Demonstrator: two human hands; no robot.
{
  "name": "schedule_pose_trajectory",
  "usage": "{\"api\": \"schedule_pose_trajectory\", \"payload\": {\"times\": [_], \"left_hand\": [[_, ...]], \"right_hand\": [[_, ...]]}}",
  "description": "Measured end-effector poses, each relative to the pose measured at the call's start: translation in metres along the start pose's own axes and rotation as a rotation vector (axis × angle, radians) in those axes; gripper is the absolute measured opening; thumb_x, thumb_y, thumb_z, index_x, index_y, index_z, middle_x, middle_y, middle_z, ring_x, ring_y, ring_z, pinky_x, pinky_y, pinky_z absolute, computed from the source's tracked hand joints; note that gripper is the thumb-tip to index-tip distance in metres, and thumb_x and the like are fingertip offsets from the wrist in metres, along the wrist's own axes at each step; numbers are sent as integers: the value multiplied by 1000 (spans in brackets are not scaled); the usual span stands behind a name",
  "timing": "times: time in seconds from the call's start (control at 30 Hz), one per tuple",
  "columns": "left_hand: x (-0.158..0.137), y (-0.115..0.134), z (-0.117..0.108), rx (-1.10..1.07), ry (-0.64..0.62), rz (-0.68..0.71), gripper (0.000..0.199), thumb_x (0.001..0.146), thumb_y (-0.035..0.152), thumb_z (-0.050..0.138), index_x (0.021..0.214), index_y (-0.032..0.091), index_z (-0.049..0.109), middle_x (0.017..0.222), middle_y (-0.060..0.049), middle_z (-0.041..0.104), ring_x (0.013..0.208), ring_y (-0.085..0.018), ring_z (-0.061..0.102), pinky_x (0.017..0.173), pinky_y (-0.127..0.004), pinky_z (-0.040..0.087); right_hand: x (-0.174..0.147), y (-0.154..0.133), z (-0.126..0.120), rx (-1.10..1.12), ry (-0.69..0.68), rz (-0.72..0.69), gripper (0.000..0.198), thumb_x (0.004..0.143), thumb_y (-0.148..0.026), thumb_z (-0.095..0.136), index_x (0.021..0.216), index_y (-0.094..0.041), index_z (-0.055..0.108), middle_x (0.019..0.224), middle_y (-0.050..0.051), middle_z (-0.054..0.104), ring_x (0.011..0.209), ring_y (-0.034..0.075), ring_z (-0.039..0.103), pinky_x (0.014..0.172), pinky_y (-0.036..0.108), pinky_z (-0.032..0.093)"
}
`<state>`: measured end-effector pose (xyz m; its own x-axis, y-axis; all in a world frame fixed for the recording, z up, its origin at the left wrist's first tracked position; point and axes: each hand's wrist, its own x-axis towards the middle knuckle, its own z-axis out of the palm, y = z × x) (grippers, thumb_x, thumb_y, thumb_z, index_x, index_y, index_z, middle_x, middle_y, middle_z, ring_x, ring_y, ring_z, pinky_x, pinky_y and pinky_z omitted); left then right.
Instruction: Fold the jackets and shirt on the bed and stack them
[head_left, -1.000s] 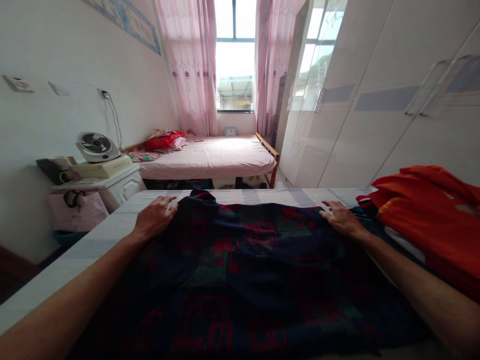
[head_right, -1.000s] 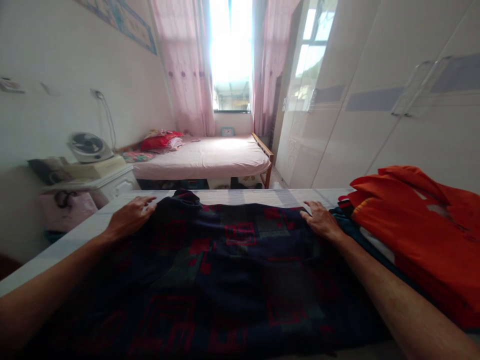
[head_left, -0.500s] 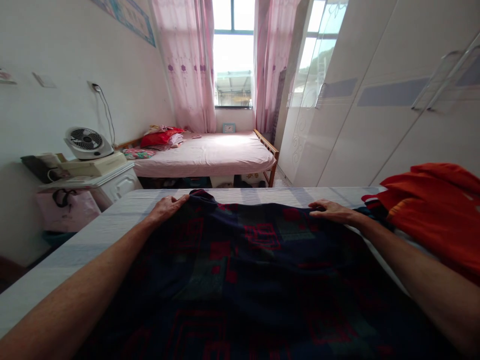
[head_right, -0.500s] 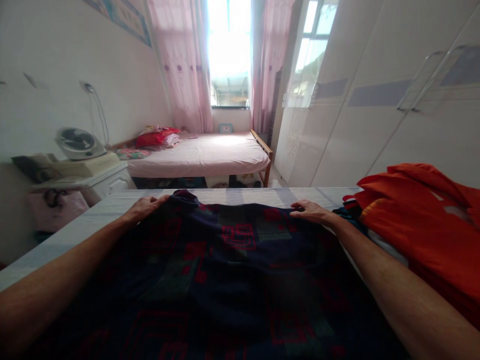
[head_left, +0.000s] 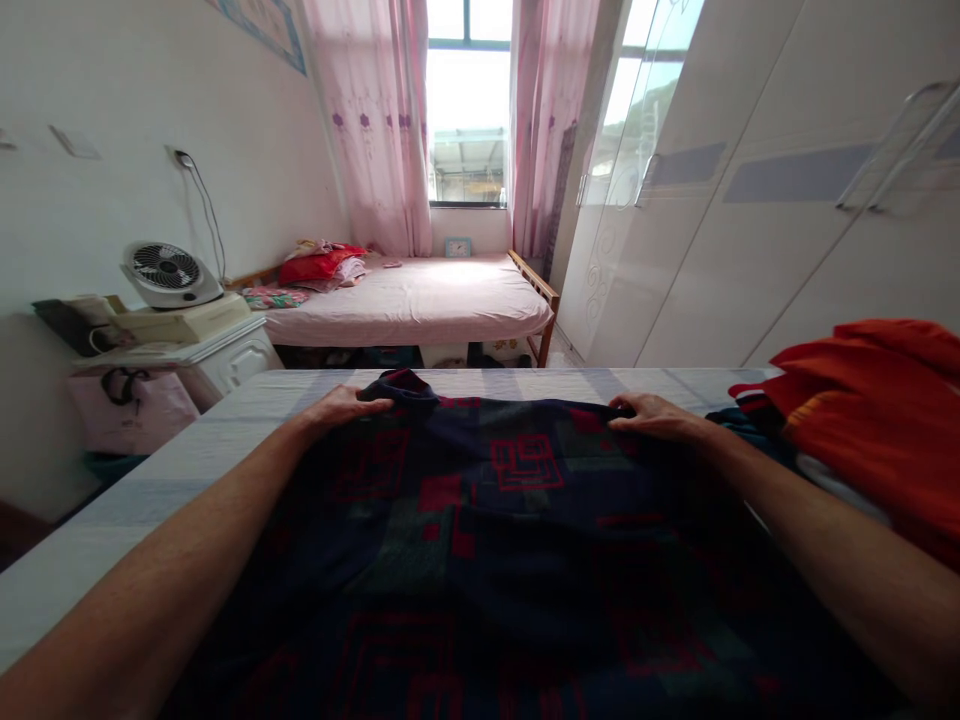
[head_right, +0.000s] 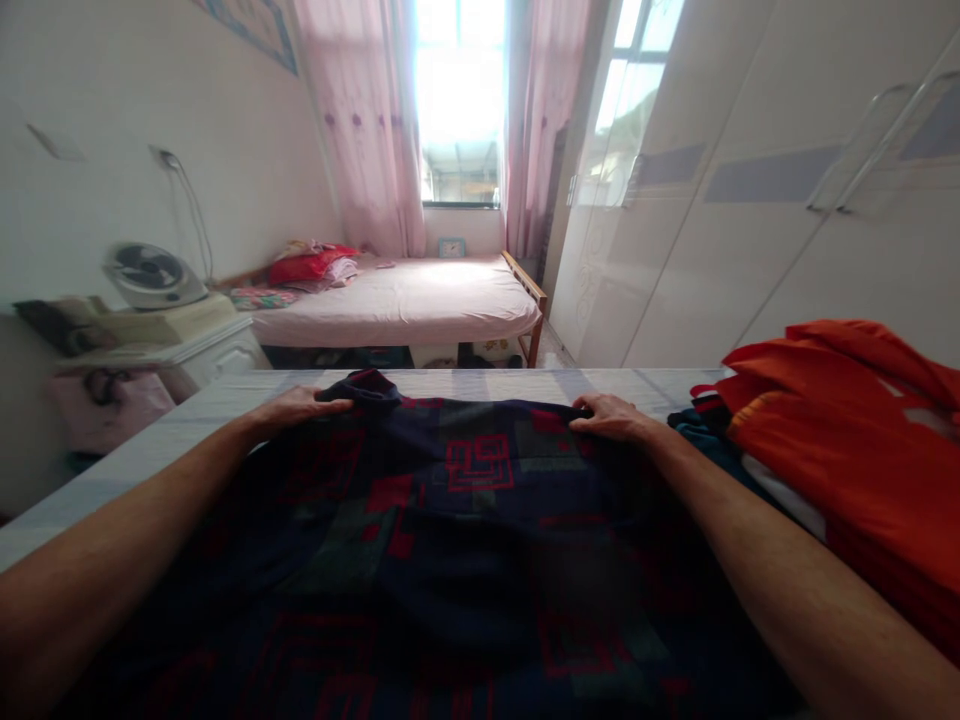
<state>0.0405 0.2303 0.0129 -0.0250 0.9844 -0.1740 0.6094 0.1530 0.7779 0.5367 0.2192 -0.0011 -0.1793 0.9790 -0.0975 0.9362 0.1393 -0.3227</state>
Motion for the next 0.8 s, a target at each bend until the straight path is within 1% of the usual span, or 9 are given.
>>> {"api": "schedule_pose_trajectory", "payload": {"times": [0.1, 0.2, 0.27, 0.37, 0.43, 0.53, 0.63, 0.7, 0.8], "left_hand": [[0, 4, 6, -109, -12, 15, 41, 41, 42, 76, 70, 14, 66, 54, -1, 64, 48, -18, 58, 47, -26, 45], [-8, 9, 5, -178, 6, 52, 47, 42, 35, 74, 85, 16, 65, 61, 0, 66, 54, -18, 60, 53, -27, 48], [-21, 13, -2, -234, 40, 131, 48, 45, 32, 73, 89, 16, 63, 66, 0, 67, 57, -17, 61, 55, -27, 49], [-56, 14, -18, -273, 103, 272, 41, 53, 31, 71, 90, 18, 62, 74, 0, 68, 64, -17, 60, 60, -28, 49], [-86, 7, -28, -172, 126, 336, 32, 58, 30, 69, 87, 19, 62, 76, 0, 68, 68, -19, 60, 65, -28, 49], [-128, -15, -31, 78, 8, 384, 22, 64, 28, 63, 84, 19, 64, 76, 0, 68, 72, -21, 61, 68, -29, 49], [-153, -41, -20, 248, -107, 416, 29, 66, 21, 51, 92, 20, 63, 88, -1, 69, 83, -21, 62, 78, -29, 47], [-160, -51, -11, 344, -61, 420, 33, 64, 17, 45, 92, 21, 62, 90, -1, 69, 85, -21, 62, 80, -29, 46], [-162, -51, -5, 412, -3, 394, 35, 66, 17, 39, 94, 20, 59, 89, -2, 67, 84, -21, 63, 81, -31, 45]], "right_hand": [[4, -13, -1, -183, 3, 21, 24, 70, -27, 52, 89, -19, 66, 96, 8, 68, 90, 24, 60, 75, 33, 43], [2, -21, -4, -308, 184, 45, 27, 72, -27, 49, 94, -20, 63, 95, 8, 67, 89, 26, 60, 76, 36, 41], [-9, -24, -8, -327, 332, 19, 29, 74, -28, 47, 98, -19, 60, 90, 9, 68, 84, 25, 60, 77, 37, 40], [-43, -25, -14, -386, 580, -154, 24, 76, -27, 46, 95, -18, 59, 91, 10, 66, 88, 26, 59, 86, 41, 38], [-73, -23, -11, -437, 685, -284, 17, 77, -25, 48, 90, -19, 58, 91, 9, 65, 93, 26, 57, 94, 43, 33], [-117, -17, 8, -498, 669, -407, 12, 78, -20, 49, 87, -21, 57, 91, 7, 65, 93, 24, 57, 99, 45, 29], [-145, -12, 31, -523, 574, -436, 15, 80, -14, 46, 86, -21, 58, 89, 5, 65, 90, 22, 59, 99, 47, 29], [-154, -13, 42, -518, 557, -407, 17, 80, -12, 44, 86, -20, 58, 88, 6, 66, 89, 23, 60, 98, 48, 31], [-163, -15, 46, -492, 532, -341, 18, 79, -13, 45, 88, -19, 59, 89, 7, 65, 88, 24, 61, 89, 46, 38]]}}
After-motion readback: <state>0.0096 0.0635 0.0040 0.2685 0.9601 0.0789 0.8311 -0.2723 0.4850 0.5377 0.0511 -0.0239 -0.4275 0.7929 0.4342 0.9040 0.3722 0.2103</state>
